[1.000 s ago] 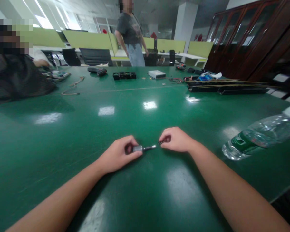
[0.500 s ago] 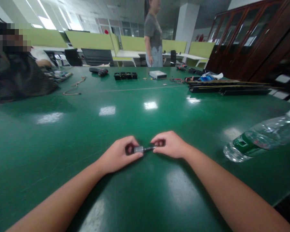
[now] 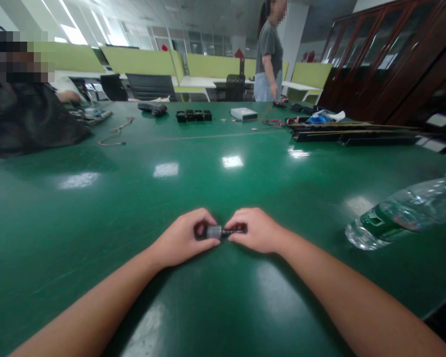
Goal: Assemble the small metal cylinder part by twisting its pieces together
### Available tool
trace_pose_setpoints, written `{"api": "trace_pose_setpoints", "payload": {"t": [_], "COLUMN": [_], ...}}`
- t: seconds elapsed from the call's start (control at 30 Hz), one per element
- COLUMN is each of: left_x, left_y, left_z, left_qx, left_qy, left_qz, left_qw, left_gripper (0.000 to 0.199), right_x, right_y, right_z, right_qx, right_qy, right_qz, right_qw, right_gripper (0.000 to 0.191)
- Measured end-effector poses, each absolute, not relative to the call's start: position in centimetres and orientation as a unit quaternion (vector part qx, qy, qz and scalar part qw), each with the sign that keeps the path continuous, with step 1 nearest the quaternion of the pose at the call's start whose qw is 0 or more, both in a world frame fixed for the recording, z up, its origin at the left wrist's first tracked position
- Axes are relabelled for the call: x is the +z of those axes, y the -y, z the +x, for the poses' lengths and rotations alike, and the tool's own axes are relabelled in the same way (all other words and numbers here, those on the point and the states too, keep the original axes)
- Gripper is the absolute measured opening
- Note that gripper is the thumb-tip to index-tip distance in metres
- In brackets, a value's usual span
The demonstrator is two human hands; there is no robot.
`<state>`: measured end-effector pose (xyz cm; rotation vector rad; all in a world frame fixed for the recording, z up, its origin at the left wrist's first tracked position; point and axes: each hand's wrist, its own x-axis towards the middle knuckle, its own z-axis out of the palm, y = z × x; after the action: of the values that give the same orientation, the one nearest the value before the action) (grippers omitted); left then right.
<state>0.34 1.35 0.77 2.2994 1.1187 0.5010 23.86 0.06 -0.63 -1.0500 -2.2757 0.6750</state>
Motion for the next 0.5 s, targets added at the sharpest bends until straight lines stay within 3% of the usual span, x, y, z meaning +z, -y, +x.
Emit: {"api": "trace_pose_setpoints", "payload": {"t": [0.5], "left_x": [1.14], "left_y": [-1.14], "left_z": [0.67], "left_qx": [0.17], "left_qy": [-0.416], "left_qz": [0.863], "left_qw": [0.231], "left_gripper": [0.028], "right_x": [-0.72], "right_y": [-0.06], "right_z": [23.92], "right_qx": [0.237], "right_qy": [0.855], "right_qz": [-0.37], "right_qw": [0.276], "right_gripper": [0.013]}}
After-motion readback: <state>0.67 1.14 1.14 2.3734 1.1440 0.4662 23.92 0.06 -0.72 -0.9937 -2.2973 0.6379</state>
